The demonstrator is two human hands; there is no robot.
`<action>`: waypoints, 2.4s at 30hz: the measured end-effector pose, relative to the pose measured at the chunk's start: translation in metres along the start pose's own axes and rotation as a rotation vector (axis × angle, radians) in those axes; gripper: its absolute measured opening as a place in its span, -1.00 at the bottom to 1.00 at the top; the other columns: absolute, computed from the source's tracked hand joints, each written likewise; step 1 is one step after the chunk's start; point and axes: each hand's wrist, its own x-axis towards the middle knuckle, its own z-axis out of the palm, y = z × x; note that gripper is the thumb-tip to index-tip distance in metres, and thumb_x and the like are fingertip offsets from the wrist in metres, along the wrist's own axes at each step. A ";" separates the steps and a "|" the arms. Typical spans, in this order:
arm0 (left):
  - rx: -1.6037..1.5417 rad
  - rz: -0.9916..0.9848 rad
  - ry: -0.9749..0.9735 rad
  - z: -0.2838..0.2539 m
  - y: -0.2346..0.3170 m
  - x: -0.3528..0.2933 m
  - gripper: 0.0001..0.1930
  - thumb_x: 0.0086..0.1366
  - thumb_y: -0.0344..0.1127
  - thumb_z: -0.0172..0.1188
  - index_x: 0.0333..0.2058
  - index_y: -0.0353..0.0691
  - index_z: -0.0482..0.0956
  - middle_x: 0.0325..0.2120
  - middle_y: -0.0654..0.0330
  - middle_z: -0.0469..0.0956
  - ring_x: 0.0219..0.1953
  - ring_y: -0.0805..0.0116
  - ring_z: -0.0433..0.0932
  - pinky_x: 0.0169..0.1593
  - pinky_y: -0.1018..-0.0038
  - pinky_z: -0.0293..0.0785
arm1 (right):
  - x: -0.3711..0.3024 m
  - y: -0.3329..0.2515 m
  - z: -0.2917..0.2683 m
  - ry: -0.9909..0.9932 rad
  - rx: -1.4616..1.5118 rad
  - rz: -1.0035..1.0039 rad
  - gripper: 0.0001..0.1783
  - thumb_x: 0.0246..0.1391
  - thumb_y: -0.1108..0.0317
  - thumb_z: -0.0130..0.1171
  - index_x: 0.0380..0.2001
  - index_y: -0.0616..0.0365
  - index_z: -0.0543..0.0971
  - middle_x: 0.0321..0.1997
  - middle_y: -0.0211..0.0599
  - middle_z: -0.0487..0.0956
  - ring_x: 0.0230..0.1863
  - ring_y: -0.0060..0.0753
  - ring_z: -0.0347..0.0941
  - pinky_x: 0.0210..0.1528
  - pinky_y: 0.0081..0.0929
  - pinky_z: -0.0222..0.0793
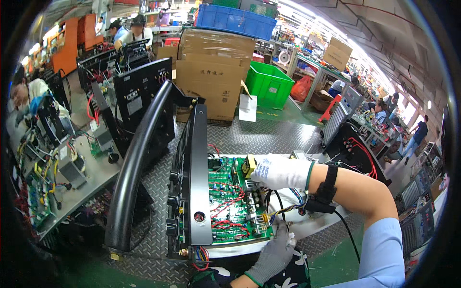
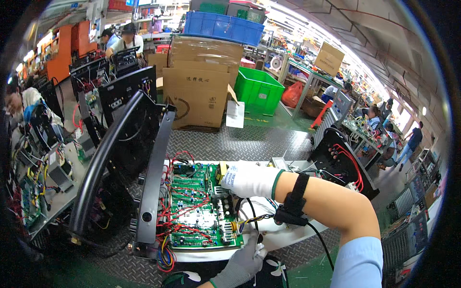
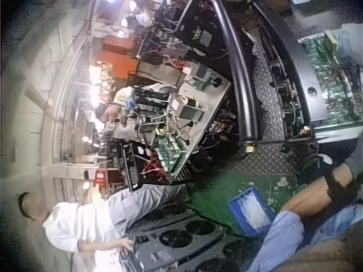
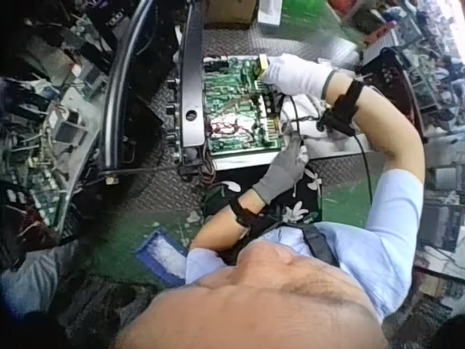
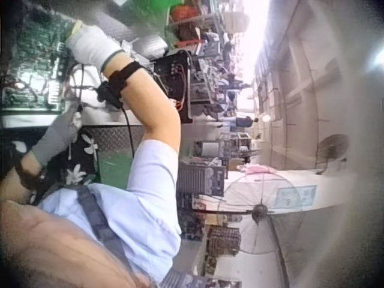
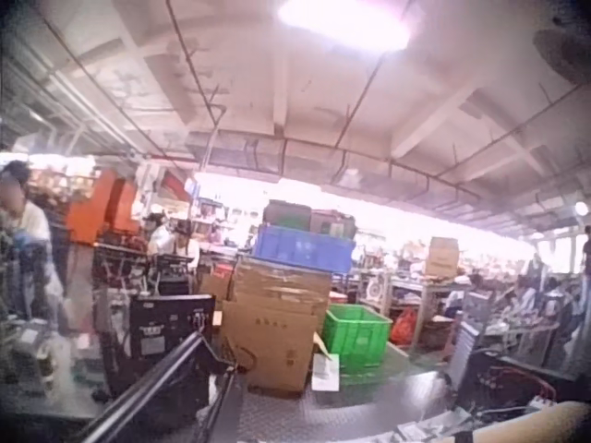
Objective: Assembling and wiring electronic components into a metal chassis at a factory workstation.
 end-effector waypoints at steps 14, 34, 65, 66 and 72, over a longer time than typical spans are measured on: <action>-0.296 0.177 0.227 -0.011 0.012 -0.022 -0.57 0.36 -0.02 -0.13 -0.04 -0.25 0.41 -0.74 0.27 0.41 -0.73 0.54 0.29 -0.58 0.58 0.25 | -0.084 -0.007 -0.038 0.566 0.478 0.078 -0.75 -0.01 0.28 0.08 -0.27 0.14 0.59 -0.34 -0.11 0.58 -0.25 -0.04 0.51 -0.16 -0.26 0.41; -0.642 0.455 0.641 0.015 0.070 -0.061 -0.67 0.38 -0.09 -0.08 -0.24 -0.29 0.41 -0.74 0.31 0.34 -0.79 0.67 0.16 -0.74 0.70 0.04 | -0.248 -0.164 0.052 0.506 1.793 0.379 -0.68 0.14 0.40 0.10 -0.05 0.33 0.48 -0.22 -0.21 0.59 -0.28 -0.52 0.51 -0.21 -0.60 0.43; 0.571 0.139 0.560 -0.002 0.019 -0.015 -0.67 0.12 -0.23 0.14 -0.16 -0.27 0.53 -0.37 -0.14 0.56 -0.30 -0.08 0.56 -0.23 0.19 0.45 | -0.122 -0.079 0.105 0.528 0.783 0.797 -0.60 -0.02 0.06 0.08 -0.35 0.23 0.58 -0.37 -0.01 0.58 -0.32 -0.05 0.53 -0.22 -0.22 0.39; 0.576 0.141 0.552 -0.001 0.018 -0.012 -0.67 0.12 -0.23 0.14 -0.16 -0.27 0.53 -0.37 -0.14 0.56 -0.30 -0.08 0.56 -0.23 0.19 0.45 | -0.122 -0.078 0.111 0.531 0.788 0.805 -0.60 -0.02 0.06 0.08 -0.35 0.23 0.58 -0.37 -0.01 0.58 -0.32 -0.05 0.53 -0.22 -0.22 0.39; 0.540 0.199 0.658 0.008 0.011 0.008 -0.73 0.09 -0.29 0.12 -0.21 -0.22 0.55 -0.44 -0.10 0.56 -0.33 -0.07 0.56 -0.25 0.18 0.46 | -0.130 -0.054 0.119 0.659 0.917 0.830 -0.57 0.08 0.10 -0.06 -0.32 0.29 0.55 -0.32 0.13 0.55 -0.26 0.08 0.49 -0.17 -0.13 0.37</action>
